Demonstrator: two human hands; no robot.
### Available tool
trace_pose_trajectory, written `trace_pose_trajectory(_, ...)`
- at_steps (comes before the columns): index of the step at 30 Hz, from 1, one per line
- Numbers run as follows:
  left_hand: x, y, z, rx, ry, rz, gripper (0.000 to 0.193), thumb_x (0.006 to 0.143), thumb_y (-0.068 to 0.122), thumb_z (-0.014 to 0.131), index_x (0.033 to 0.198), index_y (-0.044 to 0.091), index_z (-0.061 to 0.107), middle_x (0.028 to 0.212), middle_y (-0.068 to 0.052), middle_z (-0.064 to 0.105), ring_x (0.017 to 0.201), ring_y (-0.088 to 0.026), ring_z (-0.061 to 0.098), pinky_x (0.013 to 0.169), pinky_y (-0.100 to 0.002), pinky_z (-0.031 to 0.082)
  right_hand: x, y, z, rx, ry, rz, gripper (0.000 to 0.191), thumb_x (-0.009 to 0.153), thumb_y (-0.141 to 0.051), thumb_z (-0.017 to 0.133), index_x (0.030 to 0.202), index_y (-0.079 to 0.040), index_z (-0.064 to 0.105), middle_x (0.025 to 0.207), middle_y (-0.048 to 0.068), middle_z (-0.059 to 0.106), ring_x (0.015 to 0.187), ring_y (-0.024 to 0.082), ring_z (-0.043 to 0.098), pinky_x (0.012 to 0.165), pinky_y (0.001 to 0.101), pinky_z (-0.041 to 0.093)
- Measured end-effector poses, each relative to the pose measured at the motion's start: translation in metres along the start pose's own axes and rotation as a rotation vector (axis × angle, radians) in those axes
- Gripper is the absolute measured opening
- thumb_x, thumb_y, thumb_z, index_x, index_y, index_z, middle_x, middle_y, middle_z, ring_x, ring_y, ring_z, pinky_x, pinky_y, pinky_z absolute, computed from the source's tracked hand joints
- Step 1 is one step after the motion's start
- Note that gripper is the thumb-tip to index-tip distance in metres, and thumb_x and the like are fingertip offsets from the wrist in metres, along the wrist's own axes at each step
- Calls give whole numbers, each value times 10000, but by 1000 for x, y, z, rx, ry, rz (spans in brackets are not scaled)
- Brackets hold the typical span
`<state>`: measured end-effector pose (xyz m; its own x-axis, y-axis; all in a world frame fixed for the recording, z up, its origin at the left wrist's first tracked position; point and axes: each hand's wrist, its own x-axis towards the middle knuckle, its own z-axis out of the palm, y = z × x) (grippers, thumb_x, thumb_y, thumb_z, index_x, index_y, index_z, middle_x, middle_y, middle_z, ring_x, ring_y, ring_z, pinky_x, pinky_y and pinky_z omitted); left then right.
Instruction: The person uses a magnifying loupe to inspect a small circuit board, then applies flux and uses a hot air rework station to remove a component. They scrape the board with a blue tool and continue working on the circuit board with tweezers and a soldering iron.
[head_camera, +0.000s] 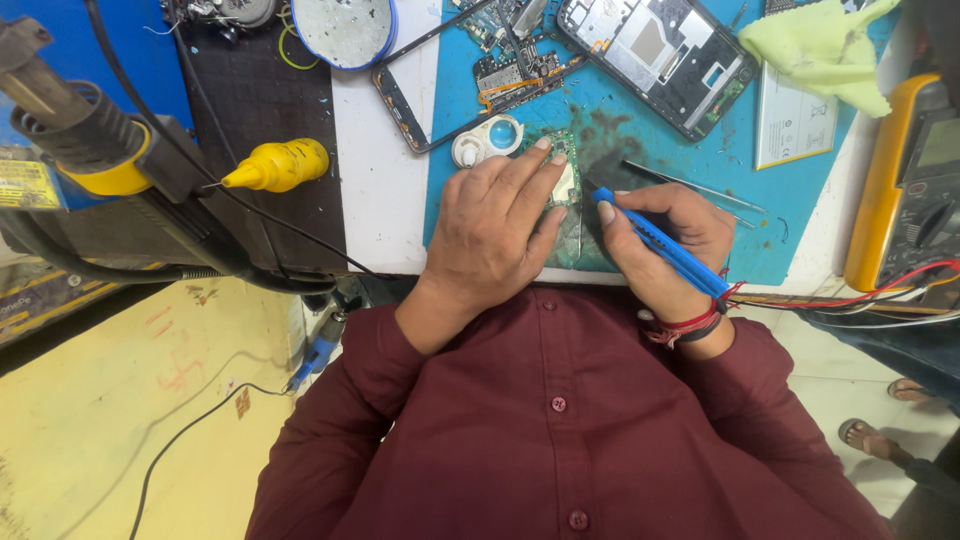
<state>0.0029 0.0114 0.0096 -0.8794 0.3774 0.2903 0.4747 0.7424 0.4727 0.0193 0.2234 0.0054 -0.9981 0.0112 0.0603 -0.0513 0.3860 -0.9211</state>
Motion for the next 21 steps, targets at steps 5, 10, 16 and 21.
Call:
trace_pose_trajectory(5,0,0,0,-1,1,0,456,1001,244,732,1401,53,626,1437,-86,606,1209,-251,563,1036,-402,430,0,0,0,13,5,12,100,971,-3,808,1012,4,717,909,57,727,729,46,650,655,196,510)
trace_pose_trajectory(10,-1,0,1,8,9,5,454,1002,242,734,1399,50,628,1438,-88,606,1207,-249,560,1034,-398,430,0,1,0,11,3,15,103,964,-3,811,1000,4,714,886,52,720,758,56,638,639,195,501)
trace_pose_trajectory(16,-3,1,2,10,3,-1,454,997,245,734,1395,51,629,1435,-85,609,1212,-250,559,1039,-400,425,-3,2,1,22,3,27,99,967,-4,804,1001,1,711,896,48,720,722,41,639,651,194,504)
trace_pose_trajectory(21,-4,1,2,0,-3,-4,454,1001,245,731,1399,52,628,1439,-86,609,1211,-249,560,1039,-398,423,-3,1,0,15,-2,20,95,965,-3,805,995,0,715,893,44,717,739,42,638,652,192,502)
